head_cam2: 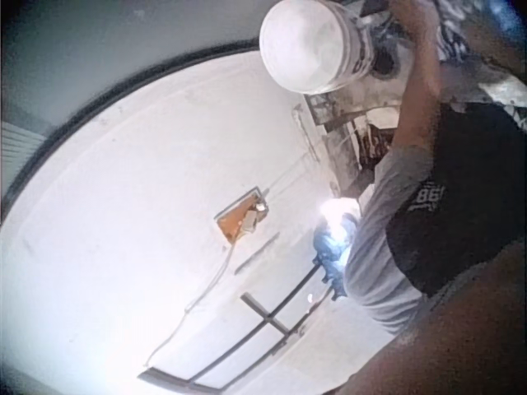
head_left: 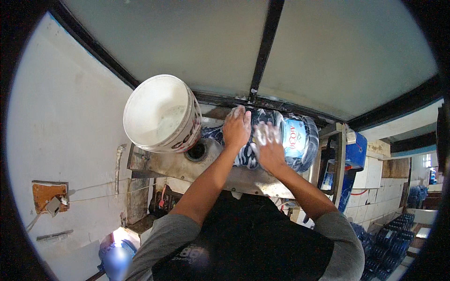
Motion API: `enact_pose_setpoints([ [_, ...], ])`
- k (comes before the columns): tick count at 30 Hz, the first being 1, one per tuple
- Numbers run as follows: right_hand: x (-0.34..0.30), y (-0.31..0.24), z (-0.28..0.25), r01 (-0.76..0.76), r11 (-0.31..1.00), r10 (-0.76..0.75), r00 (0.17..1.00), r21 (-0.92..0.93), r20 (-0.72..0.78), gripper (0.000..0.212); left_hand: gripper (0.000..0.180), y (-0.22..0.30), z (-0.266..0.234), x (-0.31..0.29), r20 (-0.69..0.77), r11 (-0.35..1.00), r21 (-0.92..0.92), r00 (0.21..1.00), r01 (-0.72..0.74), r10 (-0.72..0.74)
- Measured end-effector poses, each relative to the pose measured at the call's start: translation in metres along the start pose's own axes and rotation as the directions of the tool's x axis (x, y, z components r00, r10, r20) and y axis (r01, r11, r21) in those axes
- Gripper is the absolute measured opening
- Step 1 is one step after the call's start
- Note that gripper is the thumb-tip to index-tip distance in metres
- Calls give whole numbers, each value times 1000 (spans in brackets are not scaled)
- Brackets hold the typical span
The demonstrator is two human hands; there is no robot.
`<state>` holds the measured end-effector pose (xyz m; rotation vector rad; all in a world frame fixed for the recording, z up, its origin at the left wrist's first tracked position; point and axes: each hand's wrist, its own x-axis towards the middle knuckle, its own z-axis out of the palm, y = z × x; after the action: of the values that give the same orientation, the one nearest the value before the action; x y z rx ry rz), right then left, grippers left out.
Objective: The person scrubs the outside of a large blue water jug with a soapy sponge at a wash basin, turns it over to clean all sides, and sets it aside.
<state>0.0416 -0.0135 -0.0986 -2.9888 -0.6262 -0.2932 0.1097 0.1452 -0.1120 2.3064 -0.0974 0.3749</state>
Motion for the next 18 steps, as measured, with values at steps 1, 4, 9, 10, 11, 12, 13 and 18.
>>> enact_pose_setpoints([
  [1, -7, 8, -2, 14, 995, -16, 1000, -99, -26, 63, 52, 1, 0, -2, 1, 1000, 11, 1000, -12, 12],
  [4, 44, 24, -22, -182, 968, 194, 980, -175, 53, 58, 50, -3, 3, -6, -40, 998, 27, 998, -56, 57],
  [9, 143, 22, 10, -432, 898, 331, 791, 87, 514, 44, 49, 0, 0, 0, 10, 991, -128, 1000, -28, 29],
  [10, 141, 0, 2, -372, 922, 273, 827, 113, 492, 43, 49, -4, -3, 2, 39, 979, -197, 998, 57, -50],
  [11, 133, -18, -3, -303, 943, 209, 858, 134, 469, 43, 49, -7, -8, 2, 68, 953, -266, 989, 147, -133],
  [12, 111, -23, 8, -197, 964, 143, 952, 181, 272, 45, 50, -6, -8, 1, 114, 912, -338, 972, 233, -207],
  [13, 82, -26, 25, -83, 974, 72, 996, 209, 61, 47, 50, -10, -5, 0, 86, 919, -351, 983, 182, -162],
  [18, 49, -9, 0, -31, 992, 24, 998, -119, -63, 50, 56, -17, 0, -11, 35, 993, -104, 998, 49, -45],
])
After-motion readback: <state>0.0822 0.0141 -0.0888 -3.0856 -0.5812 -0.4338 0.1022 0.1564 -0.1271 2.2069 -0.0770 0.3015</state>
